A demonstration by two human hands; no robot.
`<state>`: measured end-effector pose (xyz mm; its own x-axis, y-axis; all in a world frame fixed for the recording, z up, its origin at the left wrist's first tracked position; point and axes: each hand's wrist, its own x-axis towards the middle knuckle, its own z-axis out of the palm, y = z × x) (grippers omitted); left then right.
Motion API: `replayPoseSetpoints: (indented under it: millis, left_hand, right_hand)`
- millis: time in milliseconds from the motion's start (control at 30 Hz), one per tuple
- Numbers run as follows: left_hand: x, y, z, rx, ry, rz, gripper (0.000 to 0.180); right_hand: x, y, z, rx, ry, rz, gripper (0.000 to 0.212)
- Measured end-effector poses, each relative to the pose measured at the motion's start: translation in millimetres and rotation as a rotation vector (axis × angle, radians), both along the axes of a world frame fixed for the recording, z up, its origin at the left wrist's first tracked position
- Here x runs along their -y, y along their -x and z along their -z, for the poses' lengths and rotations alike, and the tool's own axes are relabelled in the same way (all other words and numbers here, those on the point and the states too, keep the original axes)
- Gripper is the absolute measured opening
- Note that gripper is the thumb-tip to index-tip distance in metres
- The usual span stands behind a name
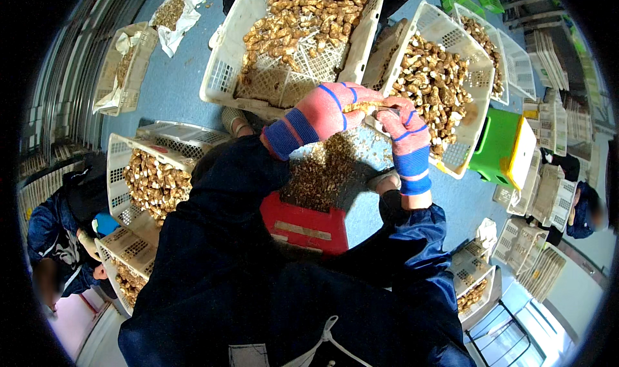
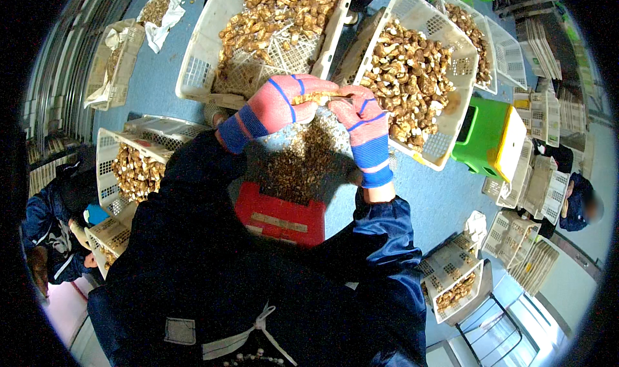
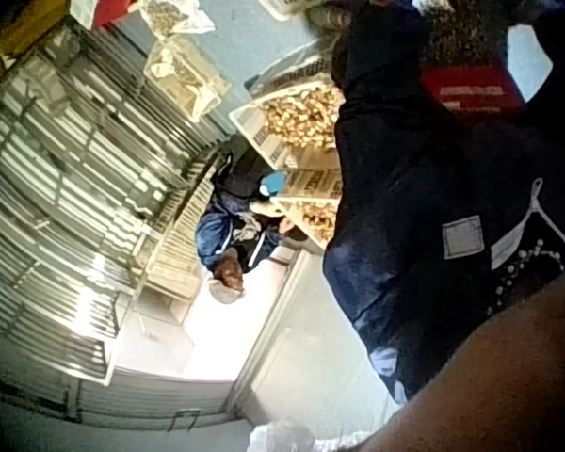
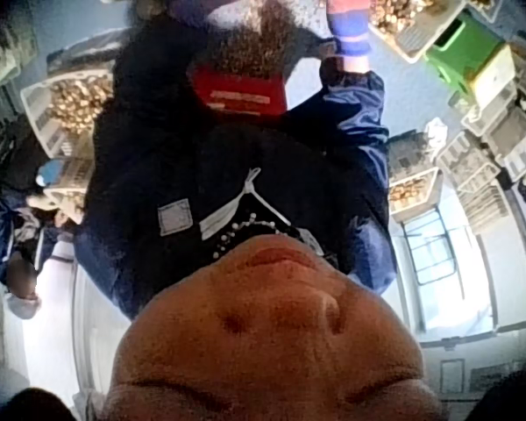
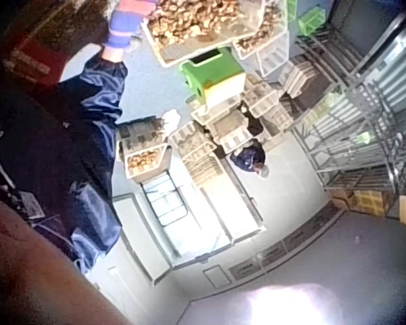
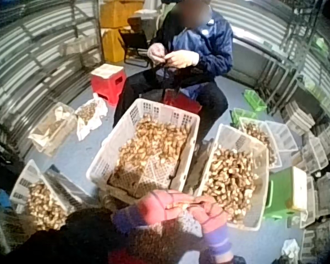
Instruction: The person sorts through small, brown agricultural products by hand, peeling or cleaning individual items and moving them between plastic baskets.
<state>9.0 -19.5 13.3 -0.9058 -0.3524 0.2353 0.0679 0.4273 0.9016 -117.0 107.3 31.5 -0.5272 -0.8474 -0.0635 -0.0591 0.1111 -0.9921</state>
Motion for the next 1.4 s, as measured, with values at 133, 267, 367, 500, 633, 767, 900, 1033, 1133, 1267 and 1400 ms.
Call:
replayPoseSetpoints:
  millis: [133, 267, 367, 500, 633, 767, 900, 1033, 1133, 1267, 1400]
  left_hand:
    - [1, -1, -5, -0.031, -0.026, 0.042, 0.036]
    - [0, -3, -2, 0.013, -0.183, 0.047, 0.037]
    - [3, -3, -2, 0.035, -0.15, 0.068, 0.038]
    - [0, -4, -6, 0.025, -0.279, 0.066, 0.038]
    - [2, -4, -3, 0.01, -0.133, 0.093, 0.038]
    - [-4, -3, -15, 0.053, -0.666, 0.143, 0.039]
    - [-7, -2, -6, 0.04, -0.938, 0.067, 0.035]
    - [-18, 5, -3, 0.051, -0.989, -0.061, 0.033]
    - [-20, 7, 12, 0.013, -1.037, -0.046, 0.033]
    - [-20, 6, 11, 0.004, -1.13, -0.006, 0.033]
    - [-22, 11, 12, 0.032, -0.939, -0.114, 0.034]
  right_hand:
    - [-8, 17, 18, 0.43, -0.006, 0.068, 0.021]
    - [-4, 6, -1, 0.258, -0.01, 0.006, 0.018]
    - [-4, 7, 8, 0.276, 0.0, 0.044, 0.018]
    - [-6, 9, 1, 0.382, 0.029, -0.005, 0.017]
    - [-5, 12, 4, 0.206, -0.078, -0.019, 0.021]
    - [-9, 15, 4, 0.533, 0.109, -0.008, 0.024]
    - [-2, 3, -3, 0.396, 0.108, 0.079, 0.024]
    - [-1, -4, 1, 0.035, 0.132, 0.03, 0.024]
    - [-4, 1, 11, -0.394, 0.119, 0.04, 0.017]
    - [-5, 0, 0, -0.136, -0.007, 0.113, 0.016]
    - [-4, 2, 10, -0.329, 0.001, 0.079, 0.02]
